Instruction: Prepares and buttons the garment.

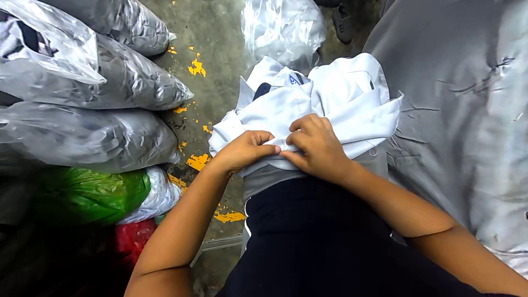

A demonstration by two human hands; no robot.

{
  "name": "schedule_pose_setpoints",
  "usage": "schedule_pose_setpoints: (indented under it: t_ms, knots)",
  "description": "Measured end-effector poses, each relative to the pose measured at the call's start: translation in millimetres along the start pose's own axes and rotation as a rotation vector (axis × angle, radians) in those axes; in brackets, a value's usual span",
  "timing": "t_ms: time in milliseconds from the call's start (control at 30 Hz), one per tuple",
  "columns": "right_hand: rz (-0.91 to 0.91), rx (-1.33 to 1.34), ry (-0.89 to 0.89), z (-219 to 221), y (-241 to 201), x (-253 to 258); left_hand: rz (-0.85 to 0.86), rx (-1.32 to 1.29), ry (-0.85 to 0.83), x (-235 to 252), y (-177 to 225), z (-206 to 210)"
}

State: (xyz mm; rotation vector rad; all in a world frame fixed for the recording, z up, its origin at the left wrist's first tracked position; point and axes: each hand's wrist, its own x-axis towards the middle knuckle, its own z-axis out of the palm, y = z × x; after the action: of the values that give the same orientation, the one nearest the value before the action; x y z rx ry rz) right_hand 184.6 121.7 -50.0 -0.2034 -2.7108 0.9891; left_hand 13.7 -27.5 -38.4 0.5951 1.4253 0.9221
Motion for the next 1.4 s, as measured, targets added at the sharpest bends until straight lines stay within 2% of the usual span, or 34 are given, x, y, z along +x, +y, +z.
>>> schedule_pose_setpoints:
  t_ms: [133, 367, 567, 933, 1133, 1400]
  knots:
    - [0.030, 0.086, -0.029, -0.8, 1.1, -0.5, 0.002, -0.008, -0.003, -0.3, -0.4, -0.3]
    - [0.081, 0.087, -0.022, -0.7, 4.0, -1.9, 0.000, 0.002, 0.004, 0.5, 1.1, 1.0]
    - [0.066, 0.153, -0.035, 0.9, 4.4, -1.1, 0.017, 0.010, 0.030, -0.9, 0.3, 2.6]
    - [0.065, 0.178, -0.034, 4.3, 5.5, -1.0, 0.012, 0.178, 0.128, -1.9, 4.2, 9.2]
    - [0.067, 0.175, -0.039, 5.5, 5.1, -0.2, -0.061, 0.268, 0.180, -0.5, 16.5, 14.6]
    - [0.023, 0.214, 0.047, 12.0, 5.3, 1.8, -0.007, 0.302, 0.233, 0.5, 15.1, 17.2]
